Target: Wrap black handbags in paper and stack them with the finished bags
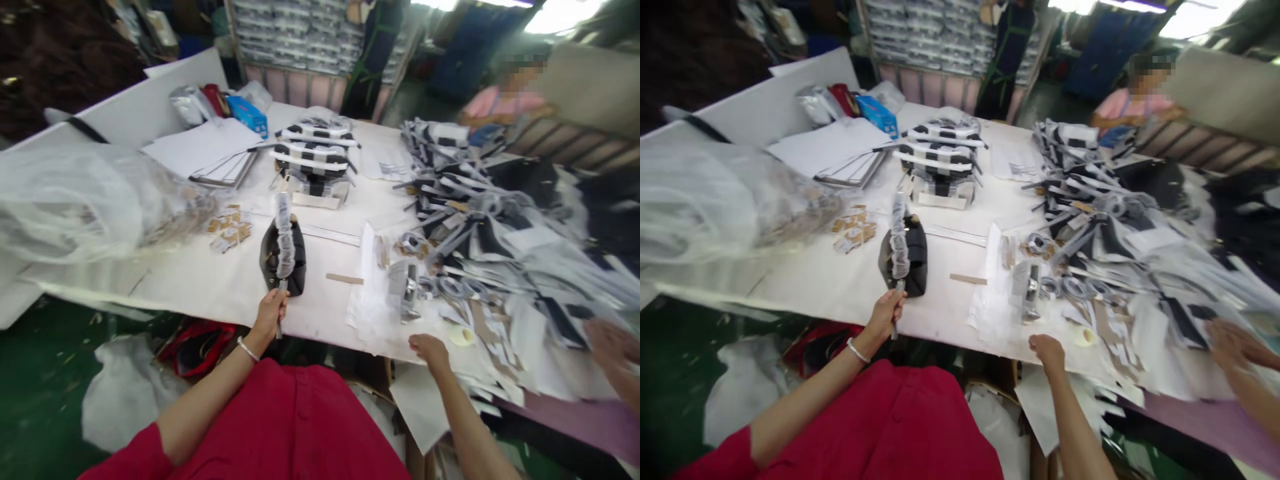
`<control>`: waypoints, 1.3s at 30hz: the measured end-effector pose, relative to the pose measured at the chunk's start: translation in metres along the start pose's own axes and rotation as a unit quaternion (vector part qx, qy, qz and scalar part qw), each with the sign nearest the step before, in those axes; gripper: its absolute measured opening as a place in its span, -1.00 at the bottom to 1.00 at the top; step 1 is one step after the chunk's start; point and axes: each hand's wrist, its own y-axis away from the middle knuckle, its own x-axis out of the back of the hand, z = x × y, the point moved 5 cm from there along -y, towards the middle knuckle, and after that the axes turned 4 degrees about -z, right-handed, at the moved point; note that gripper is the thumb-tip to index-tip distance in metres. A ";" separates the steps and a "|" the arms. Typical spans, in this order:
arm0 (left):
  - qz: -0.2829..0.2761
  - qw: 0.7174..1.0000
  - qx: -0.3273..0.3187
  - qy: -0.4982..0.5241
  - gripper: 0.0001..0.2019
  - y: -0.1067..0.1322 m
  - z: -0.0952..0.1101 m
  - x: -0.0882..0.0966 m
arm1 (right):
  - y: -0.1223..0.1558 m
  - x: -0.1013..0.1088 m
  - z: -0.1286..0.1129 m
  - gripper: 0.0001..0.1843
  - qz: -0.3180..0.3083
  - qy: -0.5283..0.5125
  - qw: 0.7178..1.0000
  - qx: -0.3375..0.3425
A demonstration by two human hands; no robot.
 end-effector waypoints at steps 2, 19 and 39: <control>0.000 1.000 -0.007 -0.004 -0.54 0.001 -0.002 -0.002 | 0.009 -0.026 -0.032 -0.76 -0.112 -0.079 0.990 0.029; -0.001 0.996 -0.033 -0.085 -0.70 0.003 -0.008 0.008 | 0.087 -0.191 -0.295 -0.54 -0.343 -0.214 0.895 0.187; -0.111 0.948 0.229 0.192 -0.74 0.009 -0.015 0.001 | 0.077 -0.220 -0.277 -0.76 -0.431 -0.201 0.879 0.027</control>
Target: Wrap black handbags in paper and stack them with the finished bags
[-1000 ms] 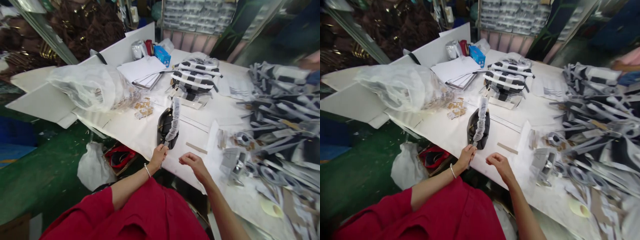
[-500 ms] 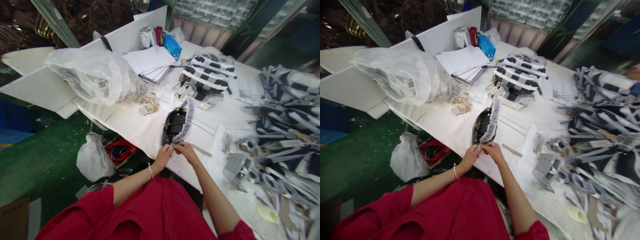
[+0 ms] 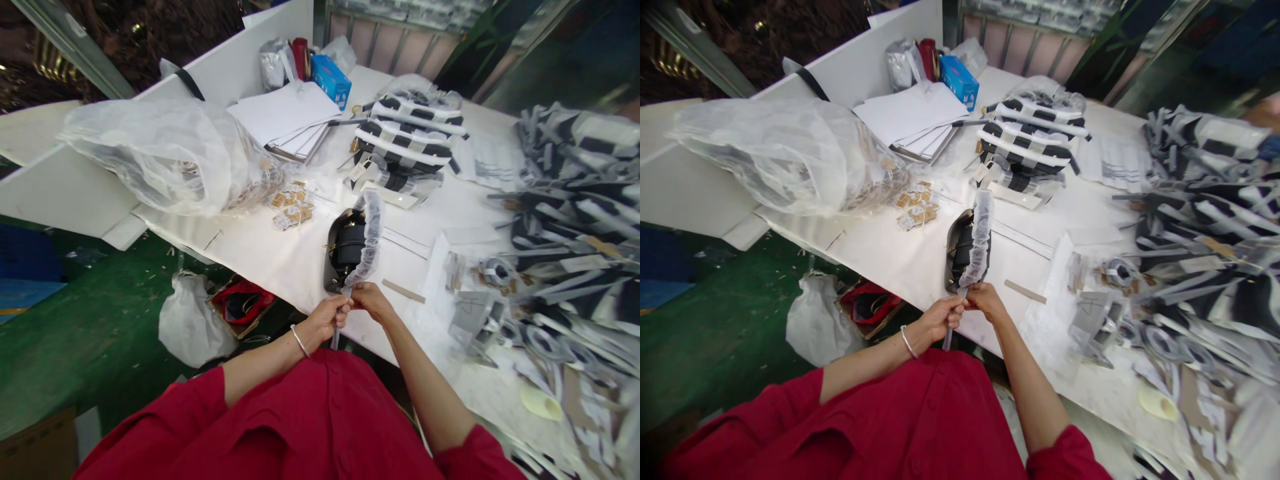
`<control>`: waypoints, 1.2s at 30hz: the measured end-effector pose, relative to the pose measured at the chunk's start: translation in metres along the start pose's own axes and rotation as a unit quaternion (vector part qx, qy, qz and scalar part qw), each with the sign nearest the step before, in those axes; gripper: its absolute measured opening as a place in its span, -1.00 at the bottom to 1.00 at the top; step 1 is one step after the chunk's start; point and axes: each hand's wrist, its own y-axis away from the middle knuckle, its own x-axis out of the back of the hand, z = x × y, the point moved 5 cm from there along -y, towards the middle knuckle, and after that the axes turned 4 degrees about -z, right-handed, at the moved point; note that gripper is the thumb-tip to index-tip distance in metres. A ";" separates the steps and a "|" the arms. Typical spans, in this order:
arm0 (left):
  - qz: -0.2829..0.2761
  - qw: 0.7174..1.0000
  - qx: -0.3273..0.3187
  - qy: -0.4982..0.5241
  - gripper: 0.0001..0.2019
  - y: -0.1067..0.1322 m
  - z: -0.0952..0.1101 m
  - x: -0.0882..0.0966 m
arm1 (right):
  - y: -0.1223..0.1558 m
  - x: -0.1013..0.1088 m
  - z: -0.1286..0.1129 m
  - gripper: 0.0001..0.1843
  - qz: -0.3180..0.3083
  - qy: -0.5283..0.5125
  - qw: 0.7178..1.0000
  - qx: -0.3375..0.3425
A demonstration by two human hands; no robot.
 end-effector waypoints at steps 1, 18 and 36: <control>0.007 1.000 -0.001 -0.003 -0.73 0.000 -0.001 0.000 | -0.001 -0.001 0.001 -0.76 0.015 0.009 1.000 -0.002; 0.064 0.982 -0.152 -0.088 -0.66 0.002 0.004 -0.007 | 0.017 -0.032 0.011 -0.58 -0.177 -0.269 0.946 0.029; 0.186 0.840 -0.271 -0.431 -0.77 0.002 0.016 0.013 | 0.038 -0.030 -0.006 -0.39 0.289 0.249 0.917 0.113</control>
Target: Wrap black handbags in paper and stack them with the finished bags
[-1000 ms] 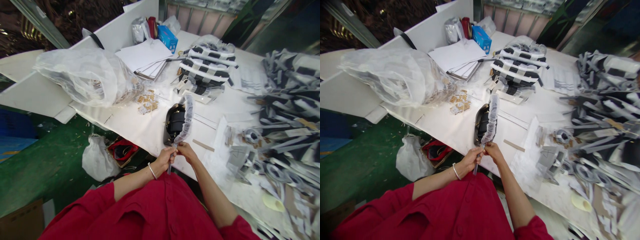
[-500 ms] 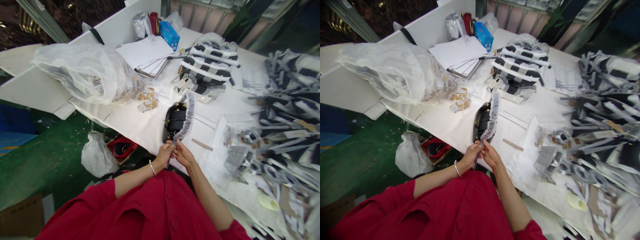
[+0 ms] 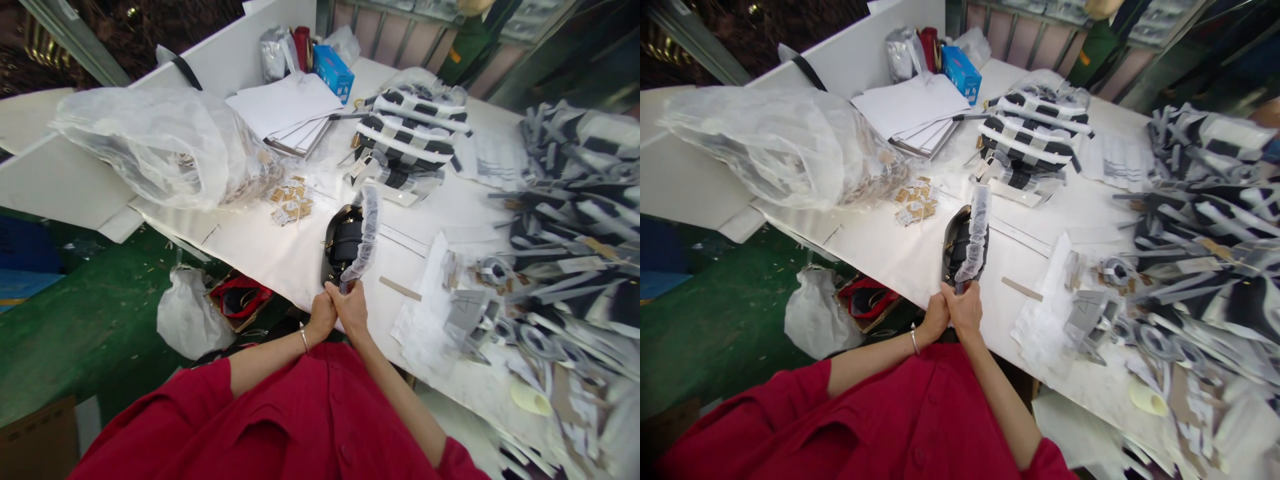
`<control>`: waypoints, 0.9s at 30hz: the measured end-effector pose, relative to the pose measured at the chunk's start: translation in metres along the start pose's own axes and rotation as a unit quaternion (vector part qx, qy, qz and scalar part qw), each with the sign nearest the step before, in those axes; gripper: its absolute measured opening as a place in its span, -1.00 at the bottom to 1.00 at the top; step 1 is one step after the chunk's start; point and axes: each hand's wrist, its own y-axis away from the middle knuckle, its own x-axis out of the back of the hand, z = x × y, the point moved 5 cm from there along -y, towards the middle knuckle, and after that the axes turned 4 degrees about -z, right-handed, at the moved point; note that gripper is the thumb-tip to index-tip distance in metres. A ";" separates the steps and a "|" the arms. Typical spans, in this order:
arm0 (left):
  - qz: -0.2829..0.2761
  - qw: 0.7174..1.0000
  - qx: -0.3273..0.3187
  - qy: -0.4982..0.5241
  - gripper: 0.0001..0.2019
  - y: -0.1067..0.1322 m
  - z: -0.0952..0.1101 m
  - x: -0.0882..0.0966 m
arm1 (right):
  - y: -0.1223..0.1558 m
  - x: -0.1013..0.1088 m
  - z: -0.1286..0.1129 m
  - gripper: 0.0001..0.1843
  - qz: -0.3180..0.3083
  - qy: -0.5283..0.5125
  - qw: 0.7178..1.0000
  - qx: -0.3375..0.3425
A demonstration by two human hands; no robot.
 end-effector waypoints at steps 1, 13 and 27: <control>-0.002 1.000 0.003 -0.003 -0.76 0.000 0.000 0.000 | 0.000 0.000 0.000 -0.40 0.007 0.006 1.000 0.000; -0.014 1.000 -0.014 -0.022 -0.81 -0.001 0.005 0.006 | 0.004 0.009 -0.005 -0.69 0.094 0.115 0.970 0.193; -0.116 0.972 0.033 0.202 -0.71 -0.003 -0.001 -0.003 | -0.015 0.002 0.027 -0.59 -0.029 -0.218 0.976 -0.015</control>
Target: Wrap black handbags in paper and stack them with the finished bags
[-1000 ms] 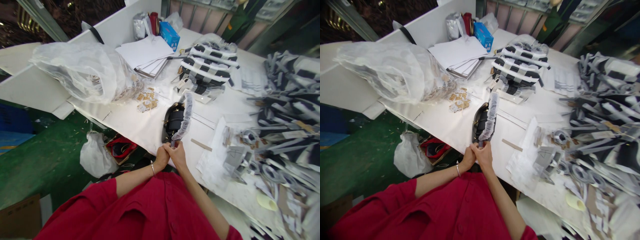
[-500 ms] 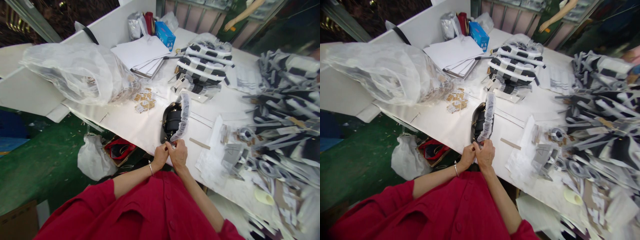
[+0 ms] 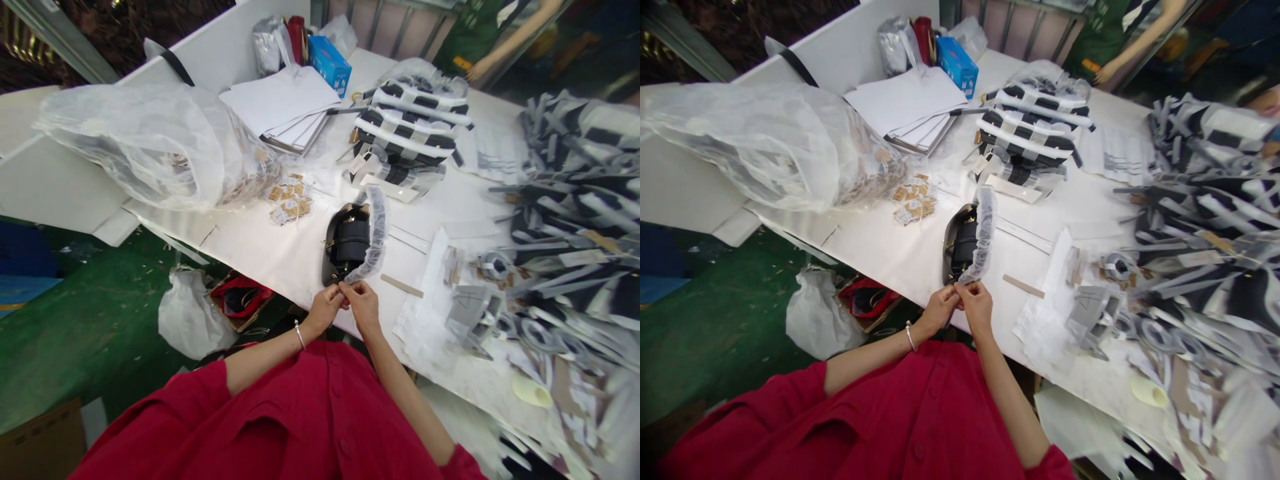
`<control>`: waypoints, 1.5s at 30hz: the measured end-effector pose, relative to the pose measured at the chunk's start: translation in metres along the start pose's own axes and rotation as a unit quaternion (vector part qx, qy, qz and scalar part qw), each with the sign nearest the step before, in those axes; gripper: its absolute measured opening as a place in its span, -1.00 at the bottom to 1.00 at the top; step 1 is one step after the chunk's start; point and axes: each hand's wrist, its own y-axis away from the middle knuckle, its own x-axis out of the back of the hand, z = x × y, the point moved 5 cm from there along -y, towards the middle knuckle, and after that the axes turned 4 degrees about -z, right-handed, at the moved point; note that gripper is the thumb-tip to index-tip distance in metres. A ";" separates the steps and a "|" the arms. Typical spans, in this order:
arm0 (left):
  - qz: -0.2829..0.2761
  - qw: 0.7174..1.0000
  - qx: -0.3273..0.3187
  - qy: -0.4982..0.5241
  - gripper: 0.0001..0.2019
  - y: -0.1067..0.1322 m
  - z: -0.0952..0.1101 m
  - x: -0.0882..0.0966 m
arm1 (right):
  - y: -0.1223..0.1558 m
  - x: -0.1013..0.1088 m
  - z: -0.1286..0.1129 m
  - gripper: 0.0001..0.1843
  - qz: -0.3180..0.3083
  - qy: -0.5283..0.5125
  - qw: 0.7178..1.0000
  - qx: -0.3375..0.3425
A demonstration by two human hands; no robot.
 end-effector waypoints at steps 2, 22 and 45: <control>-0.002 1.000 0.000 0.005 -0.70 0.000 -0.003 0.000 | -0.004 0.002 0.003 -0.56 0.007 -0.010 1.000 -0.011; -0.253 0.960 0.095 -0.067 -0.46 -0.001 -0.026 -0.010 | 0.001 -0.003 0.014 -0.53 -0.122 -0.079 0.989 -0.014; -0.182 0.840 -0.267 -0.436 -0.36 -0.263 0.127 0.072 | -0.005 -0.024 0.048 0.11 0.094 -0.047 0.994 0.009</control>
